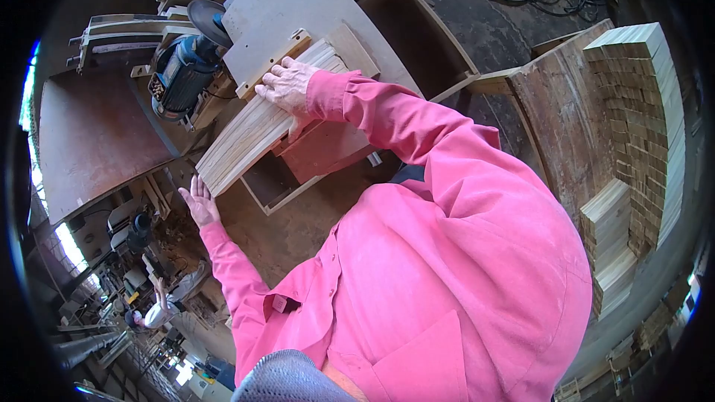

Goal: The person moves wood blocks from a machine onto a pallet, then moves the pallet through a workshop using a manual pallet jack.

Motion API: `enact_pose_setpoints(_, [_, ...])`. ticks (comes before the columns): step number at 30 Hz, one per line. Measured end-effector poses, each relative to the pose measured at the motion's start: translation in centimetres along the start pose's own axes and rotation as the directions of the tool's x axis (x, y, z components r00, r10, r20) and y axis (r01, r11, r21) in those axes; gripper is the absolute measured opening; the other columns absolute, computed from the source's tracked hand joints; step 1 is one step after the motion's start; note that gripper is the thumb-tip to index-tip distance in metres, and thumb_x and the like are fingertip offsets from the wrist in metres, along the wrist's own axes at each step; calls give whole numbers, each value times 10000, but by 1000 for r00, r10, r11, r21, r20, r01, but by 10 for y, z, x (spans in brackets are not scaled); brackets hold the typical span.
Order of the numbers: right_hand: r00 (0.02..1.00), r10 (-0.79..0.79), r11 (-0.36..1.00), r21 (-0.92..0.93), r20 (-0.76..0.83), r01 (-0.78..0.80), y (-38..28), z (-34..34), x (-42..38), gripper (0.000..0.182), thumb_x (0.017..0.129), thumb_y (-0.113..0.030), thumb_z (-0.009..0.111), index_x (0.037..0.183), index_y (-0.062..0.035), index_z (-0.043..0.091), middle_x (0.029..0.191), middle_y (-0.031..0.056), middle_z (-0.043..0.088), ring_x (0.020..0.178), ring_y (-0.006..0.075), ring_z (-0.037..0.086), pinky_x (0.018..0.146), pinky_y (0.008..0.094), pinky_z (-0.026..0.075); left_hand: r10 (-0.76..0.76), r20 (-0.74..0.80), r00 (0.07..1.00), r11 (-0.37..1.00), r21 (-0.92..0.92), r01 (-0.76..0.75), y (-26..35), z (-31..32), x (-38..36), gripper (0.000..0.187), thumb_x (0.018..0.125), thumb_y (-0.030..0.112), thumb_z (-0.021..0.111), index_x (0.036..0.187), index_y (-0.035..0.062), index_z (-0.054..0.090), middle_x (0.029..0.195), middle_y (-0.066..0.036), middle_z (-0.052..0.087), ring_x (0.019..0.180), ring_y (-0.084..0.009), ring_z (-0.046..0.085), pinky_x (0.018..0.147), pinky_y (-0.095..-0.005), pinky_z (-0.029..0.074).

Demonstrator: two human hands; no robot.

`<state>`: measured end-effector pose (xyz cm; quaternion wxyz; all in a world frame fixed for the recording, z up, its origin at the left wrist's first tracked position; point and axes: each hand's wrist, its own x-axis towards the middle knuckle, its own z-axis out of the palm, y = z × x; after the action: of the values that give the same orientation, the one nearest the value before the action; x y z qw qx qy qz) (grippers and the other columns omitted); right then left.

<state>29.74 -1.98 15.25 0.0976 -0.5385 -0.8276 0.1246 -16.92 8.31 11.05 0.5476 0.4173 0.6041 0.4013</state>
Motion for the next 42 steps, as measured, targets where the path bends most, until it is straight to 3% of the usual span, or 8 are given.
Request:
enact_pose_setpoints(2, [1000,13,1000,10,5,-13,2,6,0,1199,586,-737,796,1444,16,432,1319,181,548,1271,315,507,1095,427,345,-117,222,968,990,-57,133,4,0,16,893,979,688,394,1507,-31,346,1524,-161,434,1417,-271,387,1180,-387,266])
enact_pose_setpoints(6, [998,65,998,-19,-23,-66,2,27,0,1205,594,-720,803,1466,12,409,1398,192,505,1349,347,446,1153,514,271,-69,163,984,974,224,32,3,18,12,886,982,683,393,1502,-34,361,1515,-149,448,1403,-257,412,1179,-365,269])
enact_pose_setpoints(14, [981,191,980,-42,-29,-192,-24,36,3,1247,634,-725,765,1501,55,323,1466,254,406,1438,445,288,1185,630,130,-72,176,982,955,296,17,9,42,-6,948,950,668,500,1547,-27,258,1625,-158,257,1507,-235,231,1222,-356,155])
enact_pose_setpoints(26, [995,72,996,-52,-71,-76,-11,37,-4,1328,538,-691,833,1499,56,301,1400,255,417,1360,406,376,1164,547,217,-11,40,999,937,348,-4,6,32,13,921,978,681,408,1594,51,141,1631,-166,239,1509,-271,207,1224,-390,131])
enact_pose_setpoints(32, [996,39,993,-104,-75,-47,-13,38,0,1338,541,-670,844,1519,36,266,1419,254,401,1375,413,360,1173,526,229,-111,144,983,961,268,70,14,20,15,939,981,723,292,1526,-42,306,1559,-151,390,1437,-222,362,1188,-333,240])
enact_pose_setpoints(35, [995,55,978,-197,-83,-70,-18,39,-1,1332,560,-690,824,1524,33,256,1449,259,383,1401,420,332,1191,512,205,14,216,976,976,211,-61,4,25,13,874,1006,640,394,1512,-68,317,1554,-169,388,1447,-233,347,1194,-322,244])
enact_pose_setpoints(39, [988,83,959,-259,-128,-114,-22,42,-3,1306,597,-723,785,1523,30,256,1497,272,351,1442,415,284,1214,511,160,-44,186,982,979,203,6,10,32,-1,882,995,616,464,1526,-65,283,1574,-148,357,1464,-240,314,1209,-339,205])
enact_pose_setpoints(42, [988,62,947,-305,-143,-103,-22,41,-6,1264,640,-723,765,1517,34,258,1493,275,360,1417,415,318,1212,506,174,206,135,969,745,621,-245,-1,29,4,1121,864,769,528,1550,-55,201,1625,-220,217,1517,-306,190,1226,-390,155])
